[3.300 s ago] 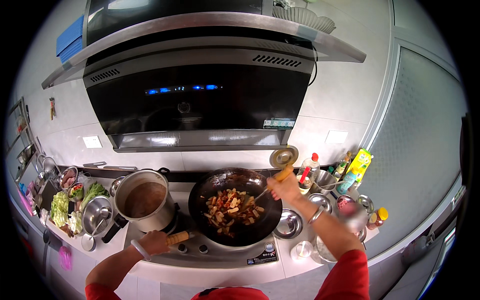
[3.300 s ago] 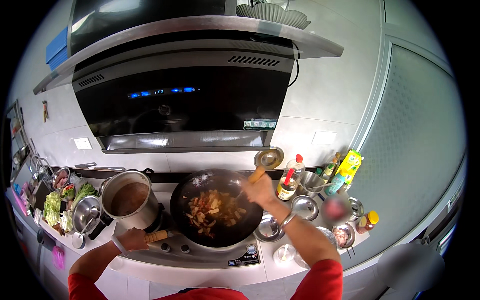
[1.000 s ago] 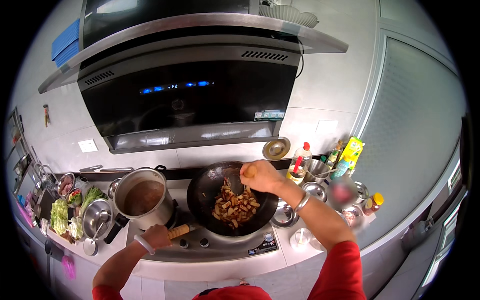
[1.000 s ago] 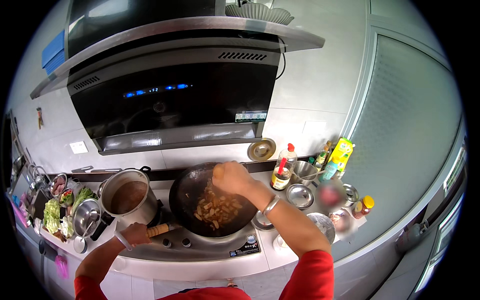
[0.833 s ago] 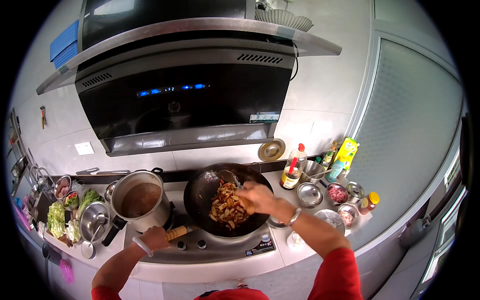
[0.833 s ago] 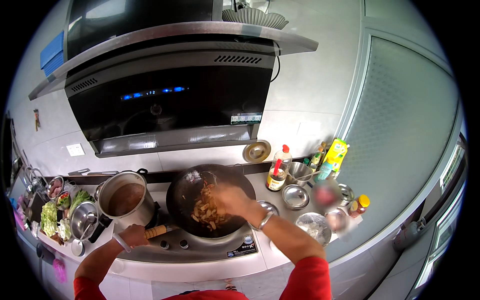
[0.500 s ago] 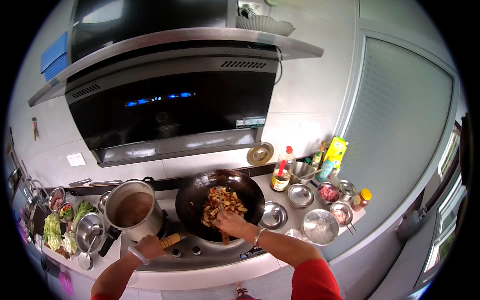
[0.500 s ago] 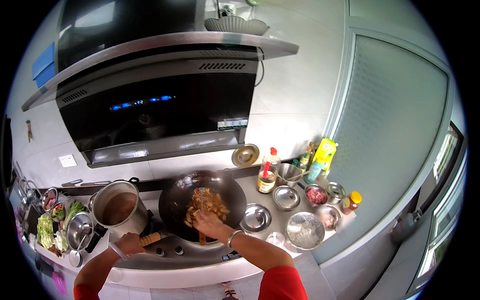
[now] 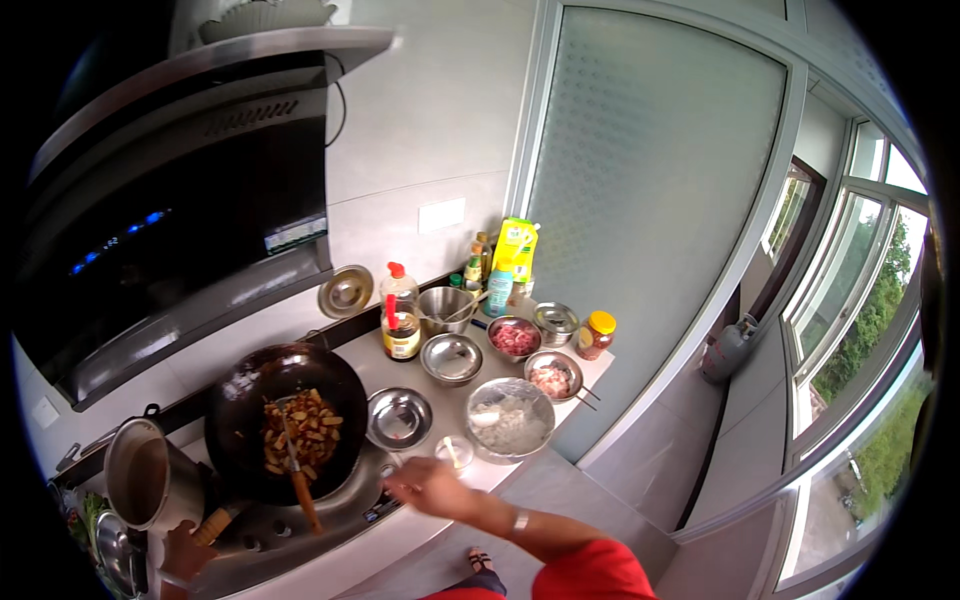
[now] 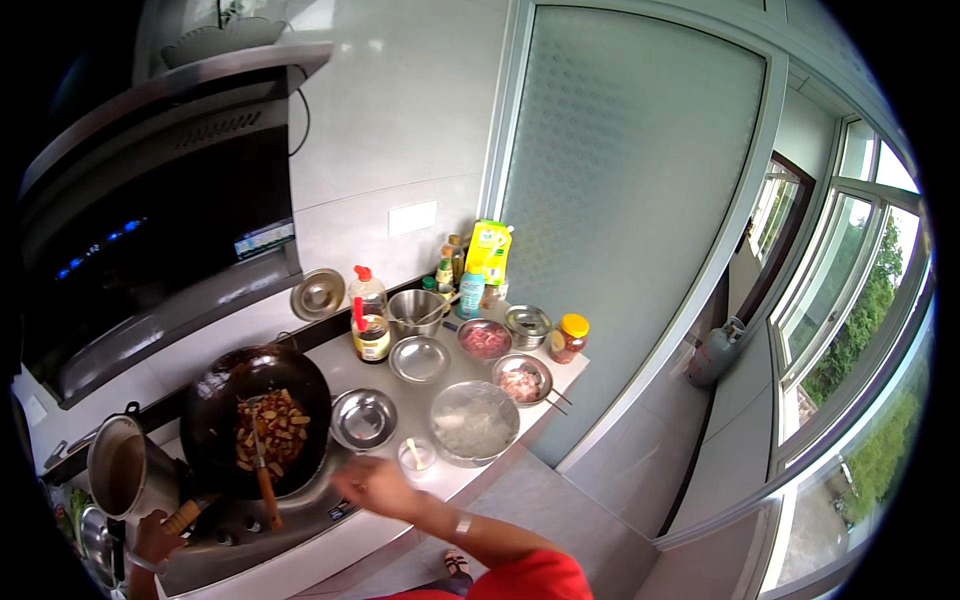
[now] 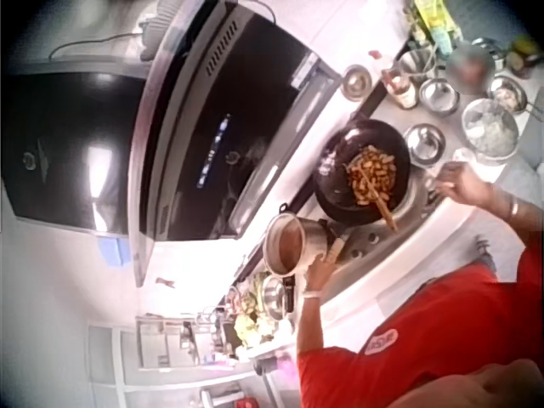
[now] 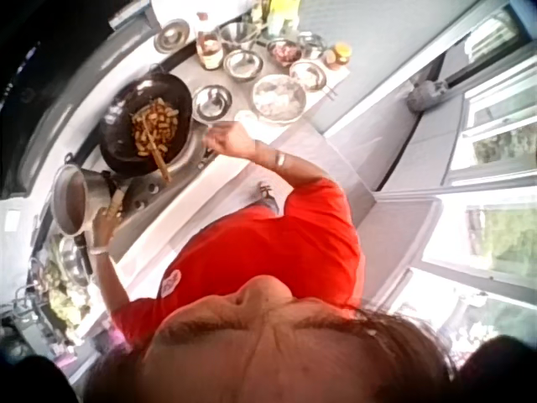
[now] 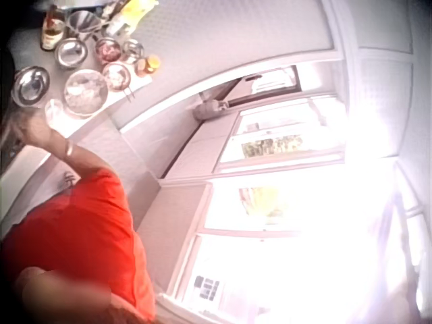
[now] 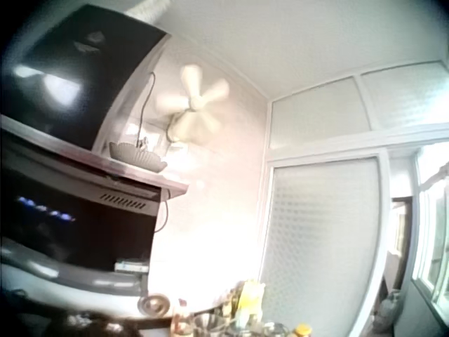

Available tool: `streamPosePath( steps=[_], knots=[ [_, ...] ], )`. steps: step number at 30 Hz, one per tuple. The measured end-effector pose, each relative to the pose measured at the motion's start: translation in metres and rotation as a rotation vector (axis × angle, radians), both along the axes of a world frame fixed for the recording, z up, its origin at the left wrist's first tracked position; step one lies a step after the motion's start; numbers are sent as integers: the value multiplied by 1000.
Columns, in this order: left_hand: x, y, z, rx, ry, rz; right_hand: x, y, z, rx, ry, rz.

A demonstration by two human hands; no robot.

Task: The person stir-fries sliced meat in a wok on a gas stove, using a spatula to mix the ingredients. They add liquid seasonings from bottles and a white powder from a small bowl, tasting a piece of meat with chopsticks midway through the process.

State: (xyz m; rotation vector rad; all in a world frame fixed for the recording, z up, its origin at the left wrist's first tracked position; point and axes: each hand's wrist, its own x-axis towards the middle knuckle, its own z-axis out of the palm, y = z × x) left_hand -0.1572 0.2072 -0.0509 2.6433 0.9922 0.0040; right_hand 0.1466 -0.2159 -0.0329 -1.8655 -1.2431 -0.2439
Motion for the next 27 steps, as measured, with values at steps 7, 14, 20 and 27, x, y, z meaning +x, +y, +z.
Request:
streamPosePath(
  steps=[7, 14, 20, 27],
  knots=[
    [30, -39, 26, 374, -129, 20, 194, -310, -119, -507, 356, -1173],
    [159, -173, 102, 431, -301, -20, 315, -368, -184, -726, 405, -922],
    [208, -262, 129, 449, -262, -30, 383, -366, -230, -796, 400, -760],
    [239, -289, 128, 476, -220, -47, 434, -396, -280, -839, 73, -711]
  ],
)
